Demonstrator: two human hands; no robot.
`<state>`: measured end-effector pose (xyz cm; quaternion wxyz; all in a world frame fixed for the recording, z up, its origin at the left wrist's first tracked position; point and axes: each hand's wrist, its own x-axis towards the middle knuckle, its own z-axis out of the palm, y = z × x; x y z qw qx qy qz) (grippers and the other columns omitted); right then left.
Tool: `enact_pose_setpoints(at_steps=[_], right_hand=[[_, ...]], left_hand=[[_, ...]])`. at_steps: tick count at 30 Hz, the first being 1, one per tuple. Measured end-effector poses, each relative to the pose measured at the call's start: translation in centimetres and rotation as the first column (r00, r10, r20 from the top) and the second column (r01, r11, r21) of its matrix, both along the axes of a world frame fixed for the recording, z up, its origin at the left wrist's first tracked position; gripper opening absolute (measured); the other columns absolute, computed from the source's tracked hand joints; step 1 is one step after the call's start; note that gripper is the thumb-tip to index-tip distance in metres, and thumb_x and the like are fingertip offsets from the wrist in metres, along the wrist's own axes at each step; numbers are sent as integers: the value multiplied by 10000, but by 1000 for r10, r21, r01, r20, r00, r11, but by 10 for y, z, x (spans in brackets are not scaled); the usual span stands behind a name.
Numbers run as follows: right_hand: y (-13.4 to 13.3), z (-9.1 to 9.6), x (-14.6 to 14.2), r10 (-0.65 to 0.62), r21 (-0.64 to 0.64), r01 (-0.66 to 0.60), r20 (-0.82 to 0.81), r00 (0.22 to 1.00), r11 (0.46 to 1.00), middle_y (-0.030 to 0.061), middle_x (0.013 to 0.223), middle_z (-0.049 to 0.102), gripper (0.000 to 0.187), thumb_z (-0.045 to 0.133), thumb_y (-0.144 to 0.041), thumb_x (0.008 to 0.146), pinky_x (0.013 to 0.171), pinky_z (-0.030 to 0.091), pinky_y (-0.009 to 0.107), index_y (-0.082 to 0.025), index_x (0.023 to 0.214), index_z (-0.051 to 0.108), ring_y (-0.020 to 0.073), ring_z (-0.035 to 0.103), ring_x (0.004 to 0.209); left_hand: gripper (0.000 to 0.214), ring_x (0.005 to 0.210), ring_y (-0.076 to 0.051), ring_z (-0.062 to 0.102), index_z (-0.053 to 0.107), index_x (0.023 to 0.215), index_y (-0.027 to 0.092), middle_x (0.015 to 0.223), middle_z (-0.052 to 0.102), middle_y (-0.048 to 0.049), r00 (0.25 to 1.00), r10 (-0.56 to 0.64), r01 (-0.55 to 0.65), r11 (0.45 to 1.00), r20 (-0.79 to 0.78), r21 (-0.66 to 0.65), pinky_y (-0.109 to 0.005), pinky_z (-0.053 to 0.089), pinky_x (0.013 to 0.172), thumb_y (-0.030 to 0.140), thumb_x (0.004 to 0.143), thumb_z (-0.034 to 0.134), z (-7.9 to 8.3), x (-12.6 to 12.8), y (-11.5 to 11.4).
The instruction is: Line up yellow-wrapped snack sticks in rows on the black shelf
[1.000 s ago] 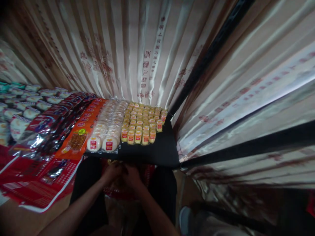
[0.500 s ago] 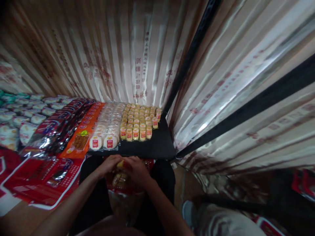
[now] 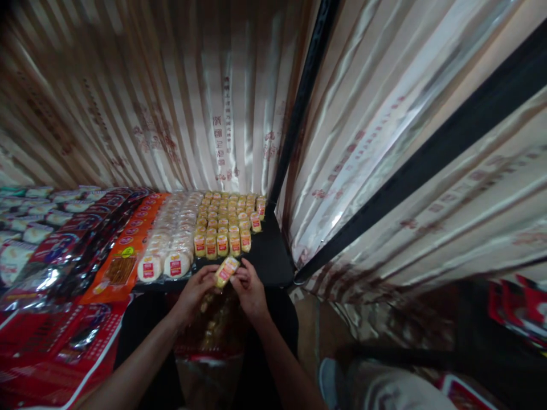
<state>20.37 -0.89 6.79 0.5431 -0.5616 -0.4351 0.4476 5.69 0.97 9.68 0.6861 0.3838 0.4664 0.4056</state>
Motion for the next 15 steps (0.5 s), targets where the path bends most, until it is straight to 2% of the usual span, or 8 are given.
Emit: enact_pose_setpoints(at_steps=[2, 6, 10, 13, 15], right_hand=[[0, -1, 4, -7, 8, 8, -49, 999, 1000, 84, 941, 688, 544, 594, -409, 736, 803, 523, 369, -166, 1212, 492, 203, 650, 848], [2, -1, 15, -62, 20, 63, -45, 997, 998, 92, 984, 691, 439, 559, -477, 761, 835, 515, 390, -165, 1068, 594, 233, 648, 904], [10, -2, 34, -87, 48, 85, 40, 995, 995, 87, 979, 688, 423, 560, -450, 771, 832, 517, 373, -169, 1084, 601, 231, 639, 920], [23, -4, 54, -197, 55, 190, 181, 964, 980, 96, 1062, 651, 420, 559, -431, 761, 813, 520, 362, -187, 1100, 603, 223, 631, 916], [35, -6, 66, -240, 52, 235, 213, 947, 971, 106, 1104, 629, 447, 540, -432, 763, 816, 518, 362, -183, 1133, 583, 218, 628, 923]], left_hand=[[452, 757, -143, 606, 560, 975, 138, 861, 662, -50, 1000, 4, -4, 999, -11, 32, -236, 474, 638, 357, 596, 674, -7, 15, 4], [325, 817, -162, 627, 549, 935, 150, 933, 675, -73, 998, -2, 10, 991, -63, 135, -263, 496, 696, 307, 661, 623, -17, 48, 14], [234, 845, -151, 634, 539, 970, 150, 958, 673, -80, 990, 0, 37, 965, -142, 259, -289, 496, 801, 212, 745, 534, -16, 81, 23], [249, 893, -142, 630, 530, 1040, 173, 1028, 660, -71, 957, 10, 85, 946, -289, 313, -288, 494, 842, 185, 799, 468, -11, 101, 29], [295, 972, -160, 606, 525, 1090, 178, 1114, 627, -82, 891, 60, 132, 914, -450, 383, -321, 486, 884, 172, 806, 446, -8, 111, 32]])
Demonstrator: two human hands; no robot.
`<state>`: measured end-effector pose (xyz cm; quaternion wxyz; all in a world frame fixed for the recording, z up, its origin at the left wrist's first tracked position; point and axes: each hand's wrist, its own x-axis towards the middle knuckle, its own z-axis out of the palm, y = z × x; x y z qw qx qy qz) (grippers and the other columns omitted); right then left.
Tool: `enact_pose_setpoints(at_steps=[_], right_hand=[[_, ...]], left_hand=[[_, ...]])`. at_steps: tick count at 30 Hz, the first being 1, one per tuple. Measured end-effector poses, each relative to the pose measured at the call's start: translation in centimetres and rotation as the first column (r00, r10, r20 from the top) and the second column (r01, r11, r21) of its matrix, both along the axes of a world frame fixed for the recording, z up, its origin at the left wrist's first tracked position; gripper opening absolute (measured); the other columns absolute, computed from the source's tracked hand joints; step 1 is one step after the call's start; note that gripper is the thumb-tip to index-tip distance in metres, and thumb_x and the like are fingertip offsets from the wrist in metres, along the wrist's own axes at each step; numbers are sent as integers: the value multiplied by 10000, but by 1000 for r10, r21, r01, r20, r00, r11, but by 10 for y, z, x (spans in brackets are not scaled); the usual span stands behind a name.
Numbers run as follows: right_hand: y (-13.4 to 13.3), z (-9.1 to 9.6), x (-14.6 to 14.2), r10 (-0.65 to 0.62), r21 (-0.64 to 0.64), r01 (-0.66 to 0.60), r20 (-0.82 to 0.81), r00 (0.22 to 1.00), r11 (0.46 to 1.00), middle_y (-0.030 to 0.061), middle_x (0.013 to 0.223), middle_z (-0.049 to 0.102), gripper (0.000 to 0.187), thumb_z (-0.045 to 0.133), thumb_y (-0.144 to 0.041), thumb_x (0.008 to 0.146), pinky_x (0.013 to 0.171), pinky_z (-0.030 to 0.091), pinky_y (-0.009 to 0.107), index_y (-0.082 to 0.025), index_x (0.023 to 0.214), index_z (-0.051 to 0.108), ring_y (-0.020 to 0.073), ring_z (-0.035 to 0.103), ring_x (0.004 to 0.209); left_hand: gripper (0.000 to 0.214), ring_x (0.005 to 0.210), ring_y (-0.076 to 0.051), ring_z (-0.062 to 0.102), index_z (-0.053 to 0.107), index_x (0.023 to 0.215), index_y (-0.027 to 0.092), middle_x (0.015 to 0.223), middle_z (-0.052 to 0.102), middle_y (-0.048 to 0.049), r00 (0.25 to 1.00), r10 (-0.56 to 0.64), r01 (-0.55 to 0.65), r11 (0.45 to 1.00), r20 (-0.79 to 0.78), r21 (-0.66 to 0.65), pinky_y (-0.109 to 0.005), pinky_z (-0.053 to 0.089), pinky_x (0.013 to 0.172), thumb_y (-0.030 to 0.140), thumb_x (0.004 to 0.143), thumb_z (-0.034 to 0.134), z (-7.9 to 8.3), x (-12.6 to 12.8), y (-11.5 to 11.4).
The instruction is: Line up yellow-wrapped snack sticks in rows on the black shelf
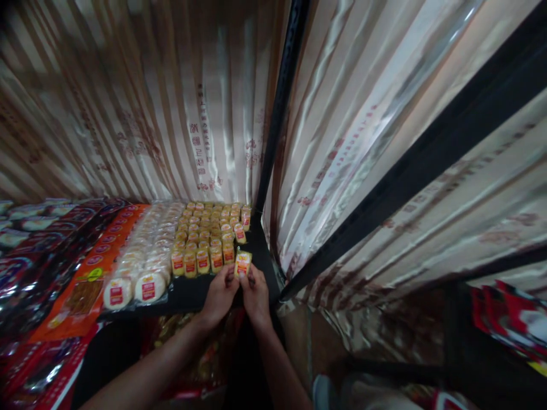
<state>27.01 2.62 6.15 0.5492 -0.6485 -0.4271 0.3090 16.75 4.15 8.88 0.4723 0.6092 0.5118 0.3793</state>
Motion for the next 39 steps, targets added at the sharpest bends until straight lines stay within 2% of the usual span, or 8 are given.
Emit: enact_pose_setpoints(at_steps=[2, 6, 9, 14, 25, 30, 35, 39], right_hand=[[15, -3, 11, -15, 7, 15, -33, 999, 1000, 117, 1083, 637, 505, 508, -437, 777, 833, 510, 368, -157, 1197, 528, 212, 632, 919], [50, -16, 23, -75, 60, 78, -43, 996, 995, 130, 1055, 650, 546, 492, -431, 777, 859, 492, 373, -120, 1225, 489, 207, 629, 929], [72, -27, 26, -95, 73, 94, 11, 995, 993, 126, 1072, 650, 492, 487, -414, 782, 857, 486, 374, -129, 1181, 530, 206, 624, 932], [95, -35, 26, -67, 93, 60, 84, 994, 994, 104, 1027, 667, 427, 478, -404, 794, 819, 491, 343, -149, 1121, 578, 196, 622, 903], [117, -41, 22, -62, 76, 53, 112, 992, 996, 80, 1031, 666, 403, 417, -433, 840, 844, 468, 345, -181, 1113, 573, 196, 606, 944], [112, -39, 14, -73, 66, 59, 226, 971, 996, 89, 1063, 651, 422, 384, -430, 858, 887, 439, 352, -176, 1130, 581, 201, 579, 988], [107, -30, 12, -117, 80, 90, 471, 874, 993, 118, 1063, 633, 398, 399, -402, 859, 965, 357, 423, -160, 1059, 644, 237, 522, 1045], [106, -25, 12, -83, 44, 71, 377, 923, 996, 124, 993, 610, 446, 393, -417, 856, 839, 457, 364, -137, 1138, 597, 207, 574, 881]], left_hand=[[344, 1102, -198, 540, 521, 1132, 165, 1191, 583, -99, 981, 43, -6, 982, -191, 190, -397, 434, 975, 155, 801, 430, 1, 6, 2], [387, 1335, -267, 282, 548, 1132, 145, 1326, 479, -127, 874, 121, 155, 848, -470, 506, -511, 310, 1069, 98, 771, 420, -4, 9, 9], [413, 1378, -305, 153, 548, 1145, 127, 1403, 390, -145, 777, 138, 303, 773, -614, 557, -552, 286, 1065, 90, 748, 438, -14, 8, 17], [394, 1375, -309, 156, 544, 1154, 110, 1405, 391, -146, 680, 196, 417, 688, -706, 593, -556, 260, 1076, 128, 777, 430, -29, 7, 33], [448, 1366, -300, 194, 541, 1170, 119, 1385, 428, -127, 670, 310, 409, 605, -675, 683, -557, 289, 1052, 55, 756, 379, -42, -2, 45], [462, 1350, -277, 258, 504, 1233, 118, 1391, 422, -124, 653, 298, 424, 617, -696, 663, -528, 260, 1068, 91, 792, 368, -50, -5, 43], [471, 1350, -265, 255, 463, 1283, 132, 1394, 419, -117, 651, 274, 434, 631, -708, 644, -504, 243, 1079, 170, 819, 388, -56, -6, 43], [474, 1354, -269, 240, 471, 1279, 135, 1398, 417, -107, 655, 276, 439, 619, -704, 651, -497, 240, 1080, 191, 814, 405, -57, -7, 42]])
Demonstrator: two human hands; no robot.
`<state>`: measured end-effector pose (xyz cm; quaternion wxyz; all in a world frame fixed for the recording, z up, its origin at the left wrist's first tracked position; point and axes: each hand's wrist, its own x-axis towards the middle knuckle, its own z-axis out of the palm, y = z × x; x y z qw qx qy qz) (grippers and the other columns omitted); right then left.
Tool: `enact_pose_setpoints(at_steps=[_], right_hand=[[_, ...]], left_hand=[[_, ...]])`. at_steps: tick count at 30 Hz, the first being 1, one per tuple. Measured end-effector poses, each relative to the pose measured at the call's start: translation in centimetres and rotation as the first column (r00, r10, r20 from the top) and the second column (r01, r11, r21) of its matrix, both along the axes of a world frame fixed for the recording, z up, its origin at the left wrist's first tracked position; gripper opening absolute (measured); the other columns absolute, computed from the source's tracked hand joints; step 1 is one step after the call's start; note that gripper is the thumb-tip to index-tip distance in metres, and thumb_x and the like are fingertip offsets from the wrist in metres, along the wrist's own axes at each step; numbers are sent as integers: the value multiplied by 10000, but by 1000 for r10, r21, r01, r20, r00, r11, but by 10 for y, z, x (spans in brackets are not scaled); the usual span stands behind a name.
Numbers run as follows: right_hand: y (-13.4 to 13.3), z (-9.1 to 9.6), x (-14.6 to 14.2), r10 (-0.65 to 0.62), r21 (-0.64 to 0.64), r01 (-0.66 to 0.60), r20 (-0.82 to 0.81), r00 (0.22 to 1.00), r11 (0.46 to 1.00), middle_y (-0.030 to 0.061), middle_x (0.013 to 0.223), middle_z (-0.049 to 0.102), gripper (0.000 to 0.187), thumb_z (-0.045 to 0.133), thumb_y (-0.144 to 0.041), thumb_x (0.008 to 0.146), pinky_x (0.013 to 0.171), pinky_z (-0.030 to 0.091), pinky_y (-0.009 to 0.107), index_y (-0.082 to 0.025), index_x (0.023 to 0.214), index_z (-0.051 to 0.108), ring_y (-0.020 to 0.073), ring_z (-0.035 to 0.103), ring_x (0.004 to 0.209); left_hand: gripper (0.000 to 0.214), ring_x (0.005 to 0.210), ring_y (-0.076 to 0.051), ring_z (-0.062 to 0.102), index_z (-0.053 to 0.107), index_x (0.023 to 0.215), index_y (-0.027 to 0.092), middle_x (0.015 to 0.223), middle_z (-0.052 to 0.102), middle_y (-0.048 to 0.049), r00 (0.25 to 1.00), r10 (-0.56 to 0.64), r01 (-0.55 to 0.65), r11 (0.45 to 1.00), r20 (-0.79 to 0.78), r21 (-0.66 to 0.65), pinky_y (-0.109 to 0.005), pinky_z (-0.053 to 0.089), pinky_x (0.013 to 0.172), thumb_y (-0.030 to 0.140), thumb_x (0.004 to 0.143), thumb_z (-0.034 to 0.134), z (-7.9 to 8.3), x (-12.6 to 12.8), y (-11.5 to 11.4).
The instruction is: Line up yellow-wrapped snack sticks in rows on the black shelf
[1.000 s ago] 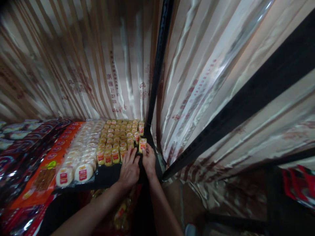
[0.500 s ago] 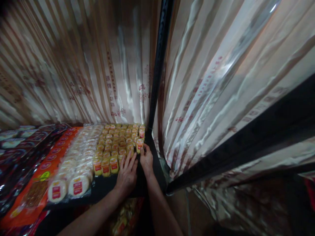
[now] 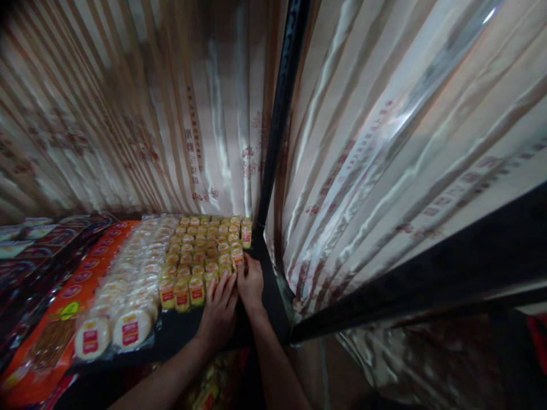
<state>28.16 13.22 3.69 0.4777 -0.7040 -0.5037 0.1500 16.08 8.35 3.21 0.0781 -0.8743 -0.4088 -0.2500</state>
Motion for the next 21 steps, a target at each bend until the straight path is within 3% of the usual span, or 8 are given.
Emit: enact_pose_setpoints(at_steps=[3, 7, 11, 16, 21], right_hand=[[0, 1, 0, 27, -24, -29, -91, 996, 999, 111, 971, 580, 484, 400, -427, 850, 755, 495, 324, -132, 1205, 546, 175, 587, 773], [3, -2, 2, 55, 6, -55, -41, 998, 998, 89, 980, 579, 410, 414, -400, 853, 819, 485, 335, -191, 1163, 582, 182, 578, 857], [8, -5, 2, 85, 42, -84, -24, 996, 996, 119, 1041, 599, 391, 432, -376, 840, 868, 465, 386, -158, 1126, 586, 228, 558, 979], [10, -9, 1, 48, 43, -44, -100, 994, 998, 122, 1028, 605, 414, 443, -400, 830, 818, 487, 392, -151, 1144, 551, 221, 589, 889], [10, -10, 0, 61, 73, -57, -46, 997, 996, 127, 1014, 609, 372, 448, -400, 828, 850, 463, 394, -150, 1068, 583, 229, 571, 923]], left_hand=[[488, 1346, -273, 256, 466, 1284, 133, 1406, 407, -101, 1000, 4, -4, 1000, -10, 16, -496, 247, 1073, 176, 801, 407, 0, 0, -1], [504, 1337, -277, 272, 466, 1284, 136, 1401, 414, -103, 1000, 17, -16, 999, -21, 45, -495, 252, 1068, 179, 783, 435, -2, -1, 0], [509, 1335, -268, 276, 461, 1289, 140, 1397, 420, -100, 999, 32, -30, 997, -31, 69, -481, 243, 1078, 205, 784, 461, -3, 0, 1], [473, 1337, -256, 276, 475, 1273, 140, 1398, 423, -85, 999, 30, -28, 997, -22, 66, -472, 253, 1075, 219, 809, 435, -1, 1, 1], [484, 1349, -249, 257, 451, 1290, 118, 1427, 375, -98, 999, 33, -32, 999, -30, 35, -460, 250, 1080, 210, 817, 409, 1, 2, 2]])
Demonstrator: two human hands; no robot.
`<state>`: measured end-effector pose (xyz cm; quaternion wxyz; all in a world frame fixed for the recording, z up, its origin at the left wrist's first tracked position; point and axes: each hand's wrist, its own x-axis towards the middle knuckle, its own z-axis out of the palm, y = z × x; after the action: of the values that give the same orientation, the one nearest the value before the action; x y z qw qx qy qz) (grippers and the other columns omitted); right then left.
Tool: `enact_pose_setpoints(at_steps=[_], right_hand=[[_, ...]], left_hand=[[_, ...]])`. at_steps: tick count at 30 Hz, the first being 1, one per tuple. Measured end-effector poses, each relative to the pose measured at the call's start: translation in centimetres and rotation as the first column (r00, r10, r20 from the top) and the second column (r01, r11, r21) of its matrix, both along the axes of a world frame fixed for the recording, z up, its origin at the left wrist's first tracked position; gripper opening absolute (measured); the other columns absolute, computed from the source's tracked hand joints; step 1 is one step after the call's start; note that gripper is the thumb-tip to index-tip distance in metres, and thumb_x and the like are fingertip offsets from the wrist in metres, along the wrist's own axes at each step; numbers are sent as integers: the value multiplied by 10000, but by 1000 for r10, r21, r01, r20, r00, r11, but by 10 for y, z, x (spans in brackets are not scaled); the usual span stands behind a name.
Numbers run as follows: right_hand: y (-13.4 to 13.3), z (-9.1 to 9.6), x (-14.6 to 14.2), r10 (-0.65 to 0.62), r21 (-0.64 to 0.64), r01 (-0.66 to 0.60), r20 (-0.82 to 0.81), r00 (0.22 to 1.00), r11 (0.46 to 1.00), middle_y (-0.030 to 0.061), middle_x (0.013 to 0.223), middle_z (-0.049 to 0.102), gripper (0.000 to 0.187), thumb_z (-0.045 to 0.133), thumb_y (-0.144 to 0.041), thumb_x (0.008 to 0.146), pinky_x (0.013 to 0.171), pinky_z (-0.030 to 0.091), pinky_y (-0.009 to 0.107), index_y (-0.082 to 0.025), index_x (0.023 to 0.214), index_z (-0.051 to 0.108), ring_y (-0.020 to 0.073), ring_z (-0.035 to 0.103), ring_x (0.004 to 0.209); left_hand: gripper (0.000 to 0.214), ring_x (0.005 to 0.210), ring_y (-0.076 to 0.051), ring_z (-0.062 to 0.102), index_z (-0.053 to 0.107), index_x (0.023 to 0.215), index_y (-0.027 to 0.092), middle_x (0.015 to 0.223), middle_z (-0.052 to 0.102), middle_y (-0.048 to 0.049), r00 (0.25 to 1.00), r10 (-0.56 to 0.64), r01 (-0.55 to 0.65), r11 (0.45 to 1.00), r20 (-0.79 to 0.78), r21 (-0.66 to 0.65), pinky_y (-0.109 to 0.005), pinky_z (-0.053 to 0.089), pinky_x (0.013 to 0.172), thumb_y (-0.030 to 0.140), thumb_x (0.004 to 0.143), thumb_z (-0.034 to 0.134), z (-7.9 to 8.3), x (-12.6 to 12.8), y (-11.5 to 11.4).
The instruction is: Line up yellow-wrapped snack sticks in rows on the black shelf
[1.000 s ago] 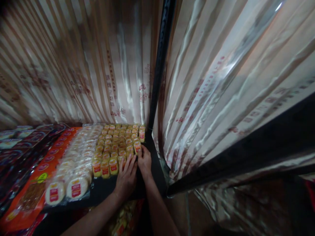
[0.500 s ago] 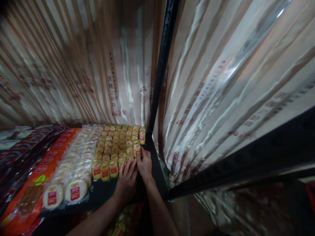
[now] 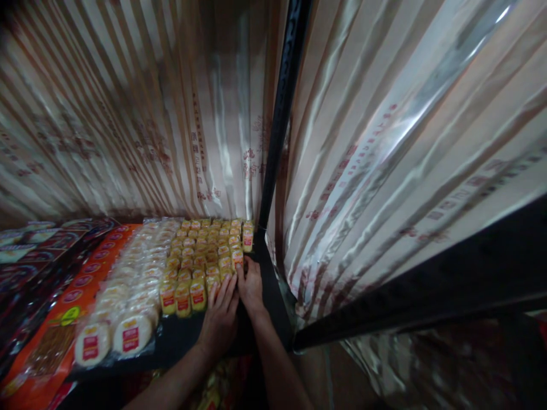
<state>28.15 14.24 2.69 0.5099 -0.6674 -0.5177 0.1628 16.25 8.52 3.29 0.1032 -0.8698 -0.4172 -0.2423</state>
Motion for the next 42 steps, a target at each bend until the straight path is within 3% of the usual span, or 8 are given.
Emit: enact_pose_setpoints(at_steps=[11, 18, 25, 31, 36, 42], right_hand=[[-8, 13, -6, -78, -38, 81, 87, 993, 996, 85, 888, 628, 290, 437, -430, 828, 808, 438, 378, -178, 911, 554, 222, 558, 850], [-10, 9, -1, -14, -63, 13, -22, 1000, 998, 73, 890, 649, 319, 459, -447, 813, 723, 467, 322, -175, 931, 577, 198, 596, 814], [-9, 6, -4, -56, 36, 54, 46, 997, 998, 122, 1116, 609, 473, 444, -448, 825, 860, 453, 407, -173, 1195, 548, 245, 526, 1024], [-7, -1, -3, 48, 66, -50, 39, 998, 997, 104, 1150, 605, 429, 460, -418, 828, 953, 413, 426, -197, 1174, 585, 244, 507, 1084], [-6, -3, -6, 8, 41, -7, -13, 1000, 999, 115, 1206, 571, 465, 430, -423, 836, 980, 398, 431, -180, 1213, 551, 240, 482, 1135], [-2, -3, -7, 51, -8, -52, -46, 998, 999, 109, 1188, 587, 476, 423, -452, 824, 994, 390, 427, -183, 1188, 570, 240, 500, 1129]], left_hand=[[464, 1319, -251, 315, 491, 1244, 90, 1361, 465, -106, 997, 21, -27, 997, 78, 70, -441, 290, 1065, 149, 797, 381, -5, 0, 2], [516, 1314, -259, 322, 487, 1235, 82, 1315, 505, -128, 994, 34, -43, 996, 101, 84, -457, 327, 1031, 57, 736, 356, 3, 0, 0], [502, 1322, -257, 306, 469, 1254, 80, 1327, 493, -130, 993, 13, -27, 993, 116, 116, -462, 293, 1043, 74, 769, 340, 2, -1, -1], [508, 1327, -252, 293, 467, 1260, 77, 1327, 496, -122, 990, -1, -17, 992, 139, 126, -455, 263, 1059, 77, 766, 345, 2, -1, -1], [515, 1322, -243, 304, 468, 1266, 88, 1328, 498, -114, 992, 6, -21, 993, 128, 112, -442, 263, 1061, 79, 768, 336, 3, -2, -1], [496, 1312, -250, 321, 463, 1268, 78, 1314, 510, -123, 992, 20, -36, 991, 127, 126, -450, 256, 1066, 99, 788, 343, 0, -1, 0]])
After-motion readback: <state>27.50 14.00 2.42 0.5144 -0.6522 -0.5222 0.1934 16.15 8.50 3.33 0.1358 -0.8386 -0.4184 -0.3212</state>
